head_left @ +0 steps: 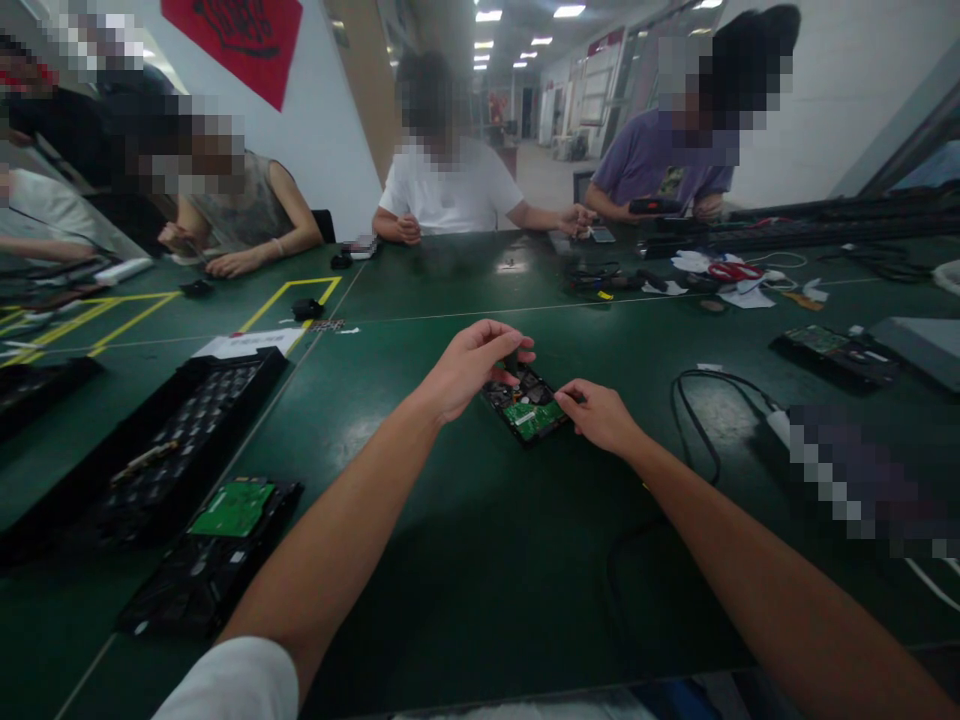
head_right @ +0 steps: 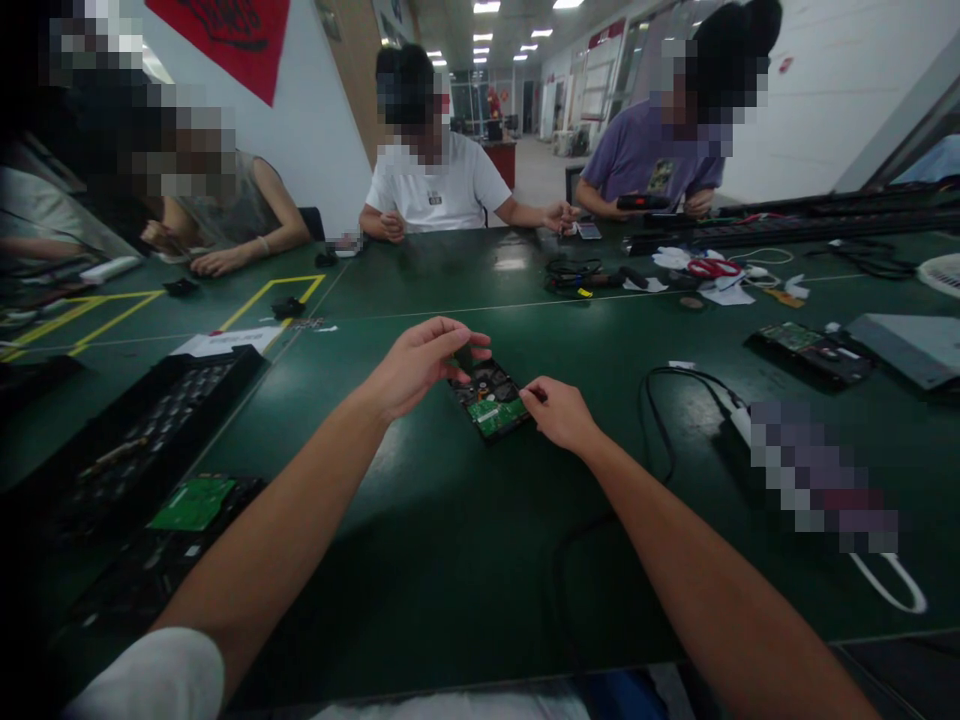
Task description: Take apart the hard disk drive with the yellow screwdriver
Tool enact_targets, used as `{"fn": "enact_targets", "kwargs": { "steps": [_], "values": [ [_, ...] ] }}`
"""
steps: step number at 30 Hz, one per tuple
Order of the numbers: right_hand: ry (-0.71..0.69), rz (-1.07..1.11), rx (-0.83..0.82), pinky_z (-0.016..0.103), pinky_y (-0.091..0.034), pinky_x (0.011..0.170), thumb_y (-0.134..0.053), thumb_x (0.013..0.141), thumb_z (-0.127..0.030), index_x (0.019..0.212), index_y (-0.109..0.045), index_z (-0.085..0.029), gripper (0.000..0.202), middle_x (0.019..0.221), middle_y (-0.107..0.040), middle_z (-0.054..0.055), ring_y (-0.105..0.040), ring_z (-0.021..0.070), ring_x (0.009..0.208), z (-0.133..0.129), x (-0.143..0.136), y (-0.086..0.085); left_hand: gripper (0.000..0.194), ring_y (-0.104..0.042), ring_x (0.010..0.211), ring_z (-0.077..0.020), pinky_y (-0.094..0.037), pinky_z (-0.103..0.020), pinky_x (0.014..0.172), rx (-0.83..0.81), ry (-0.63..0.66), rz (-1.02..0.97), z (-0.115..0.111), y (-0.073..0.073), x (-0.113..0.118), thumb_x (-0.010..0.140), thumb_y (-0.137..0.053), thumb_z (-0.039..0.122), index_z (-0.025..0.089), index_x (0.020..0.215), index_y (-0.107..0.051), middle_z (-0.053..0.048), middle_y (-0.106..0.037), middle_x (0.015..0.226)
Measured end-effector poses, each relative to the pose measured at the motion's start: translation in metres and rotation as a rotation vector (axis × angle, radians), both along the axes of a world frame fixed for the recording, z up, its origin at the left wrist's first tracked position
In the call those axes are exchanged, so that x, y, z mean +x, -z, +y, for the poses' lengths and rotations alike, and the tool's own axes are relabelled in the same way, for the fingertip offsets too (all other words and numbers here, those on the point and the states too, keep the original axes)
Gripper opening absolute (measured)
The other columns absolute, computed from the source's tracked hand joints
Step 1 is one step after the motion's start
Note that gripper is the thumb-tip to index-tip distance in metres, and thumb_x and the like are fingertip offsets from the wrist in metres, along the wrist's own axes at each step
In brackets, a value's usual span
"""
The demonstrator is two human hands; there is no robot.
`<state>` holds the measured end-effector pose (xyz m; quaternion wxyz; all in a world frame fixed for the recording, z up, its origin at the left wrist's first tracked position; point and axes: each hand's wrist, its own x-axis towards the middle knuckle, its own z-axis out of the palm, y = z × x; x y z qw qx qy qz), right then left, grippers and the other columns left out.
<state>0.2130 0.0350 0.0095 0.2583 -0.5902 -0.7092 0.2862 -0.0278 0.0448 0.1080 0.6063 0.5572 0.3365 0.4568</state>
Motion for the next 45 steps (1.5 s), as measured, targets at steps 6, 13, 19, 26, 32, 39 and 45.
{"fn": "enact_targets", "kwargs": {
  "steps": [6, 13, 19, 26, 32, 39, 45],
  "values": [
    [0.018, 0.013, -0.015, 0.024, -0.049, 0.054, -0.055, 0.100, -0.042, 0.106, -0.068, -0.021, 0.026, 0.086, -0.074, 0.002, -0.066, 0.0122, 0.057, 0.0000, -0.0011, 0.0012, 0.021, -0.065, 0.103, -0.0211, -0.053, -0.023, 0.064, 0.111, -0.032, 0.090, 0.0023, 0.0004, -0.0025, 0.089, -0.068, 0.037, 0.017, 0.092, -0.073, -0.010, -0.070, 0.112],
    [0.009, 0.028, -0.001, 0.023, -0.049, 0.055, -0.055, 0.100, -0.043, 0.106, -0.068, -0.021, 0.026, 0.088, -0.074, 0.002, -0.065, 0.0115, 0.057, 0.0009, 0.0001, 0.0037, 0.023, -0.068, 0.092, -0.0203, -0.050, -0.024, 0.058, 0.018, 0.044, 0.001, 0.0039, 0.0012, -0.0037, 0.090, -0.065, 0.034, 0.018, 0.106, -0.070, -0.009, -0.070, 0.106],
    [0.005, 0.014, 0.003, 0.024, -0.048, 0.056, -0.055, 0.100, -0.044, 0.106, -0.068, -0.021, 0.027, 0.086, -0.074, 0.001, -0.066, 0.0121, 0.057, 0.0011, 0.0004, 0.0038, 0.021, -0.065, 0.092, -0.0185, -0.053, -0.026, 0.066, 0.043, 0.048, -0.025, 0.0041, 0.0024, -0.0016, 0.093, -0.063, 0.038, 0.018, 0.097, -0.070, -0.007, -0.069, 0.098],
    [0.017, 0.001, -0.008, 0.024, -0.049, 0.056, -0.055, 0.100, -0.043, 0.105, -0.068, -0.021, 0.026, 0.087, -0.074, 0.002, -0.066, 0.0117, 0.056, 0.0008, -0.0006, 0.0025, 0.028, -0.061, 0.093, -0.0180, -0.048, -0.023, 0.064, 0.145, -0.019, 0.171, 0.0035, 0.0015, -0.0032, 0.090, -0.069, 0.047, 0.021, 0.098, -0.077, -0.007, -0.069, 0.108],
    [0.014, 0.007, -0.010, 0.024, -0.050, 0.056, -0.055, 0.100, -0.043, 0.106, -0.069, -0.021, 0.027, 0.088, -0.074, 0.002, -0.066, 0.0121, 0.058, -0.0001, -0.0006, 0.0015, 0.028, -0.064, 0.088, -0.0184, -0.049, -0.024, 0.062, 0.054, 0.042, 0.112, 0.0010, -0.0009, -0.0032, 0.090, -0.069, 0.043, 0.017, 0.101, -0.071, -0.008, -0.070, 0.095],
    [0.025, 0.001, -0.013, 0.023, -0.049, 0.055, -0.056, 0.100, -0.042, 0.106, -0.069, -0.021, 0.025, 0.087, -0.074, 0.002, -0.066, 0.0118, 0.057, 0.0000, -0.0009, 0.0004, 0.027, -0.068, 0.096, -0.0220, -0.057, -0.029, 0.069, -0.069, 0.088, -0.028, 0.0029, 0.0014, -0.0030, 0.088, -0.069, 0.041, 0.015, 0.093, -0.070, -0.012, -0.072, 0.099],
    [0.020, 0.007, -0.012, 0.024, -0.048, 0.056, -0.056, 0.100, -0.042, 0.105, -0.069, -0.021, 0.025, 0.087, -0.075, 0.002, -0.066, 0.0121, 0.056, -0.0013, -0.0014, -0.0008, 0.027, -0.064, 0.094, -0.0208, -0.059, -0.028, 0.067, -0.026, 0.055, 0.003, 0.0070, 0.0039, -0.0062, 0.090, -0.066, 0.040, 0.015, 0.094, -0.075, -0.011, -0.069, 0.102]
  ]
}}
